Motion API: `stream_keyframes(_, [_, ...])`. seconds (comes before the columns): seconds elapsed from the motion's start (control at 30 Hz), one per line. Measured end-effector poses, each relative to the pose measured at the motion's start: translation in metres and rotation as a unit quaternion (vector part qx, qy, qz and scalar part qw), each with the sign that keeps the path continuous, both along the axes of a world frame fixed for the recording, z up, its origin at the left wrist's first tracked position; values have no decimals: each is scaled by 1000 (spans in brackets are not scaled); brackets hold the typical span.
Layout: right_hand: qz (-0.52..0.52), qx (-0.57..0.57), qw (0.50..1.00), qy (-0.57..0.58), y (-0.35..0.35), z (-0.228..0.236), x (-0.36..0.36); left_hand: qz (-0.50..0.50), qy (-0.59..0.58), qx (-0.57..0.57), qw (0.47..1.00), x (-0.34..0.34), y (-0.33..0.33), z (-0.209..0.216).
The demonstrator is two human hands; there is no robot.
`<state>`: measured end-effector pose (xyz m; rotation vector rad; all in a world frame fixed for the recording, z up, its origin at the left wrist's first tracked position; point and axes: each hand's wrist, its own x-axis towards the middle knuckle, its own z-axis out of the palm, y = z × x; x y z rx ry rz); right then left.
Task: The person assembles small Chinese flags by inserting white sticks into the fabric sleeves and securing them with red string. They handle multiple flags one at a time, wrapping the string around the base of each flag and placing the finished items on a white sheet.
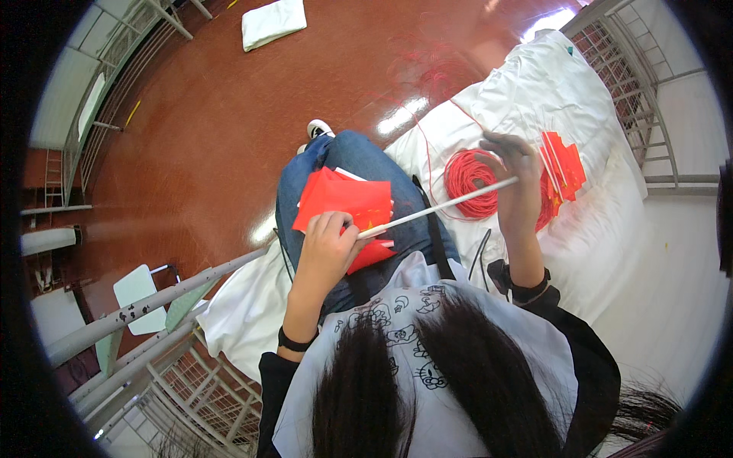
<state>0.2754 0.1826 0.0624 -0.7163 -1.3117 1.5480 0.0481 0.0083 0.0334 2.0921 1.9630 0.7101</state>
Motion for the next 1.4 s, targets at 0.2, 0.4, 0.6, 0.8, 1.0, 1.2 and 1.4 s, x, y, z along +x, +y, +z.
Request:
stream_keyframes(0.2, [203,209,913,-284,-36,-12,-27,-16,15,-4,1000,15,10,-5])
stream_keyframes(0.4, [239,362,820,-372,-69,-22,-45,-17,42,-15,999,17,13,-1])
stream_keyframes(0.6, [327,264,780,-464,-36,-27,-21,9,11,34,999,31,20,14])
stream_keyframes(0.8, [58,40,926,-371,31,-27,68,19,29,91,995,32,26,22])
stream_keyframes(1.0, [-395,115,782,-469,95,-11,176,6,-15,-41,999,7,9,-6])
stream_keyframes(1.2, [-500,305,634,-505,113,-17,231,78,25,-25,996,-8,2,-38])
stream_keyframes(1.4, [-403,379,513,-656,102,-88,246,56,18,-82,995,-14,7,-50])
